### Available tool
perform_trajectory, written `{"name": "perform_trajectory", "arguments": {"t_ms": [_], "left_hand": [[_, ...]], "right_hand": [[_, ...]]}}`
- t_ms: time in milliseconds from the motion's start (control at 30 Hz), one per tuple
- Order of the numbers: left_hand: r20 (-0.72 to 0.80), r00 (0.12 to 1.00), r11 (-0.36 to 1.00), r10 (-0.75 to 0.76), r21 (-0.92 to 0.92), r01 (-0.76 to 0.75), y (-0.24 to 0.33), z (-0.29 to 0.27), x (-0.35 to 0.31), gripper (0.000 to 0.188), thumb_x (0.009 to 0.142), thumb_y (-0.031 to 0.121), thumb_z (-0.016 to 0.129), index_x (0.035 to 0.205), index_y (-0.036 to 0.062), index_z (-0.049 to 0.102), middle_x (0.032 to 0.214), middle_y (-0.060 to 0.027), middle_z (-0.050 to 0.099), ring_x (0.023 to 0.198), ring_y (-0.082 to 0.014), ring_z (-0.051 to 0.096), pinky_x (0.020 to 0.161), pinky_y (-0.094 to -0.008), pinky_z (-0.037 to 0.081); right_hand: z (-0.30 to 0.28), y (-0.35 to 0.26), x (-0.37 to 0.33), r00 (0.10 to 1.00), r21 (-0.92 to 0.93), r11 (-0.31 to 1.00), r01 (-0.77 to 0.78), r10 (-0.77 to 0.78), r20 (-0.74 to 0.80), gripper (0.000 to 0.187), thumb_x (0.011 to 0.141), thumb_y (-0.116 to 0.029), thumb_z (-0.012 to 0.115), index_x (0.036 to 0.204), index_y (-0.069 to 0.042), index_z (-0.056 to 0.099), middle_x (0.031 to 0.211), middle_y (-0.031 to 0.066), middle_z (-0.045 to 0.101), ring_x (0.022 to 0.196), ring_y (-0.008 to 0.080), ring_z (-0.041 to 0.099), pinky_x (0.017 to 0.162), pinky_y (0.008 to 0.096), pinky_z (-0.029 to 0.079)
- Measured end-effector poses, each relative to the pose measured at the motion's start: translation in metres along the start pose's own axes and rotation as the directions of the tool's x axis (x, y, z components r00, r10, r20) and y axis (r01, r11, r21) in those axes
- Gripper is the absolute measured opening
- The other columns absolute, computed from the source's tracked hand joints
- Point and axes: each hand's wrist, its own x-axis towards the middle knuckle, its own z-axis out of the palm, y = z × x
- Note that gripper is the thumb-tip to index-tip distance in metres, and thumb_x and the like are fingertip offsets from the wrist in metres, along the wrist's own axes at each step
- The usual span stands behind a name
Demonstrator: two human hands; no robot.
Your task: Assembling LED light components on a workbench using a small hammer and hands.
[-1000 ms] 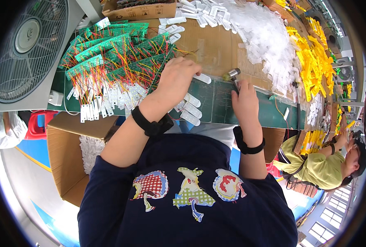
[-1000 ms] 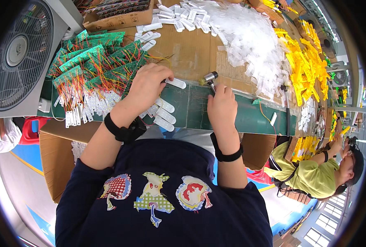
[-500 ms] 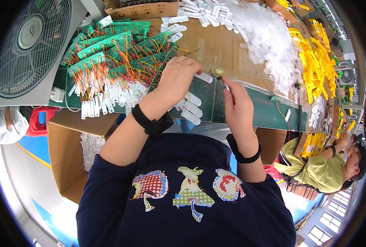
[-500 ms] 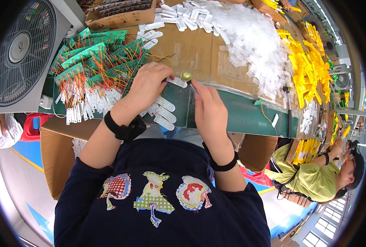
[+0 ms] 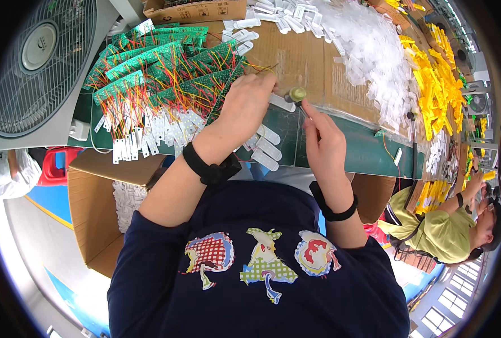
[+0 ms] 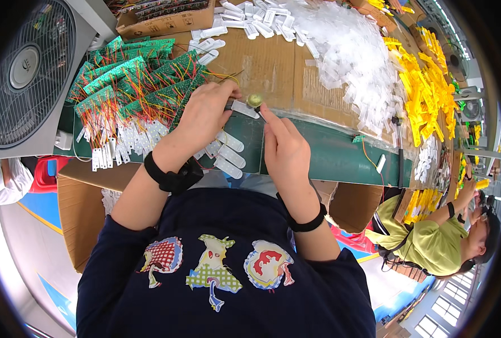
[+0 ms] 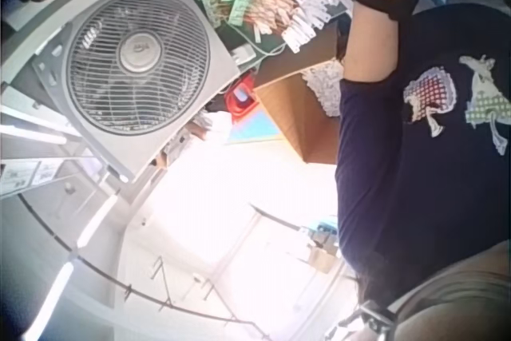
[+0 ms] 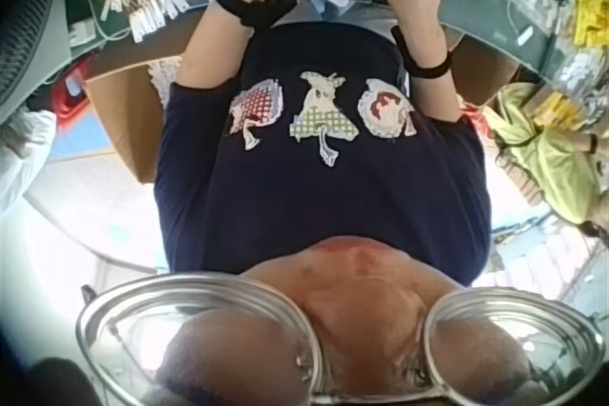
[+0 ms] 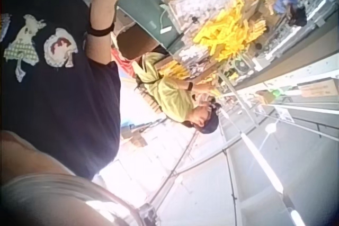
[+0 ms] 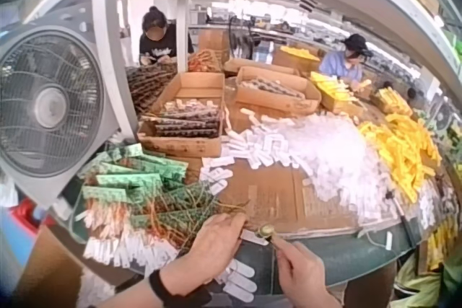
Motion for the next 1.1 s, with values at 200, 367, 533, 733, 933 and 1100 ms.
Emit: {"name": "perform_trajectory", "arguments": {"t_ms": [200,367,533,733,933,1100], "left_hand": [[-0.021,1.000,1.000,-0.002,0.022,0.002,-0.001,0.003,-0.003,0.070,0.076,-0.005,0.079,0.140,0.0084,0.053,0.111,-0.0106,0.071,0.109,-0.0345,0.066,0.098,-0.0467,0.050],[-0.008,1.000,1.000,-0.022,0.020,0.022,-0.001,0.003,-0.002,0.082,0.077,-0.004,0.079,0.151,0.0103,0.046,0.114,-0.0107,0.070,0.110,-0.0343,0.065,0.100,-0.0468,0.050],[0.015,0.999,0.999,-0.032,-0.016,0.032,-0.001,0.002,-0.002,0.085,0.078,-0.005,0.077,0.154,0.0098,0.042,0.115,-0.0112,0.071,0.111,-0.0344,0.065,0.101,-0.0478,0.049],[0.035,0.997,0.998,-0.062,-0.005,0.062,-0.002,0.000,-0.003,0.087,0.077,-0.004,0.077,0.155,0.0069,0.039,0.117,-0.0103,0.072,0.114,-0.0358,0.064,0.104,-0.0479,0.048],[0.031,0.999,0.999,-0.027,-0.030,0.028,-0.002,0.000,-0.003,0.082,0.078,-0.006,0.076,0.152,0.0073,0.042,0.120,-0.0079,0.073,0.118,-0.0350,0.063,0.106,-0.0478,0.047],[0.062,0.998,1.000,-0.017,-0.013,0.017,0.000,-0.004,-0.002,0.072,0.078,-0.005,0.076,0.144,0.0060,0.050,0.122,-0.0076,0.074,0.118,-0.0347,0.063,0.105,-0.0475,0.047]], "right_hand": [[0.020,0.000,0.005,0.998,0.074,0.996,0.044,-0.047,0.048,0.045,0.096,0.005,0.061,0.138,-0.009,0.069,0.088,0.0128,0.067,0.078,0.0259,0.069,0.073,0.0349,0.055],[0.018,-0.003,0.009,0.996,0.013,0.999,0.036,-0.036,0.077,0.047,0.096,0.006,0.060,0.140,-0.010,0.068,0.089,0.0124,0.067,0.079,0.0260,0.069,0.073,0.0354,0.055],[0.016,-0.005,0.005,0.995,0.133,0.990,0.047,-0.034,-0.097,0.048,0.096,-0.001,0.063,0.141,-0.016,0.068,0.091,0.0127,0.067,0.079,0.0327,0.069,0.070,0.0417,0.056],[0.021,-0.001,0.011,0.990,-0.033,0.995,0.098,-0.094,0.103,0.039,0.101,0.002,0.060,0.138,-0.006,0.069,0.084,0.0126,0.066,0.072,0.0194,0.064,0.070,0.0313,0.052],[-0.003,-0.001,-0.003,0.992,0.094,0.995,0.013,-0.001,-0.124,0.038,0.101,0.002,0.060,0.137,-0.006,0.069,0.084,0.0124,0.067,0.071,0.0175,0.062,0.069,0.0310,0.052],[-0.002,0.012,-0.017,0.999,-0.116,0.993,-0.018,0.022,0.039,0.042,0.095,-0.001,0.065,0.135,-0.013,0.072,0.082,0.0150,0.065,0.072,0.0350,0.065,0.064,0.0421,0.053]]}}
